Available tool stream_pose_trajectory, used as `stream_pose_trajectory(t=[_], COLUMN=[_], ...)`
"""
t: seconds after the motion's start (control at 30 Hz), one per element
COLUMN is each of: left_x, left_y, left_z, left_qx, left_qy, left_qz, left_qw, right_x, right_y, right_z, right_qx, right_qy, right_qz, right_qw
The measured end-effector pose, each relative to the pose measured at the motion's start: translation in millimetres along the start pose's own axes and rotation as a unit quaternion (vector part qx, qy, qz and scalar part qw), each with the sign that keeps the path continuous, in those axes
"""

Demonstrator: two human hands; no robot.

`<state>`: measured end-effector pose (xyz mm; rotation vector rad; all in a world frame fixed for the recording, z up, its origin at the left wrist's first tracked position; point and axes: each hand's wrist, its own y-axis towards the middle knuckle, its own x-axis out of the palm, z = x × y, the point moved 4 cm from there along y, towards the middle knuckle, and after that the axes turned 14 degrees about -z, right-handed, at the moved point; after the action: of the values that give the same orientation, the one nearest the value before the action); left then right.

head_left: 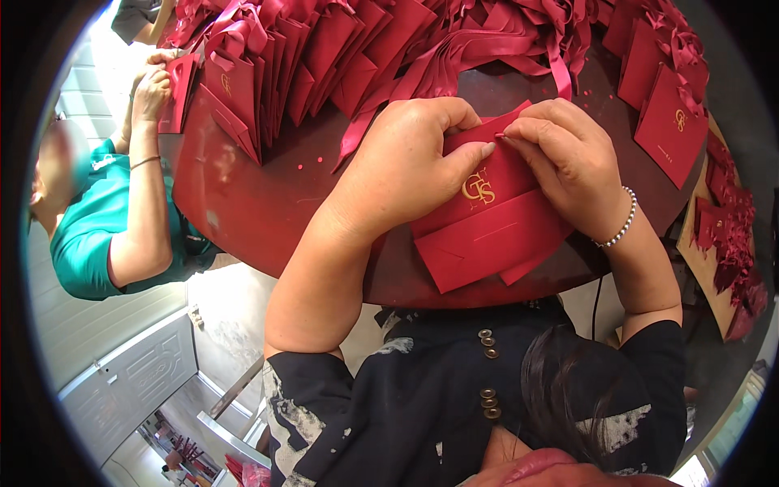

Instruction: The person assembles paper gift bags by folding the red pouches and threading ribbon handles through the slits by hand.

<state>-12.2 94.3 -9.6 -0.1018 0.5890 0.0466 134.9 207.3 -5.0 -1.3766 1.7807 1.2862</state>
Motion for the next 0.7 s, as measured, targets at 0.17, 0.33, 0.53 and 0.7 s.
stream_pose_trajectory(t=[0.17,0.33,0.53,0.7], left_x=[1.5,1.2,4.3,2.7], left_y=[1.6,2.5,-0.8,-3.7], left_z=[-1.3,3.6,2.7,2.2], left_qx=[-0.003,0.079,0.095,0.076], left_qy=[0.003,0.064,0.066,0.081], left_qz=[0.006,0.044,0.056,0.051], left_qw=[1.000,0.994,0.992,0.992], right_x=[2.7,6.9,7.5,1.6], right_y=[4.1,4.2,8.1,7.3], right_z=[-8.4,-12.1,-22.2,-22.1], right_qx=[0.002,-0.011,0.016,0.024], right_qy=[-0.066,-0.133,-0.144,-0.070], right_qz=[0.004,0.033,-0.068,-0.078], right_qw=[0.998,0.990,0.987,0.994])
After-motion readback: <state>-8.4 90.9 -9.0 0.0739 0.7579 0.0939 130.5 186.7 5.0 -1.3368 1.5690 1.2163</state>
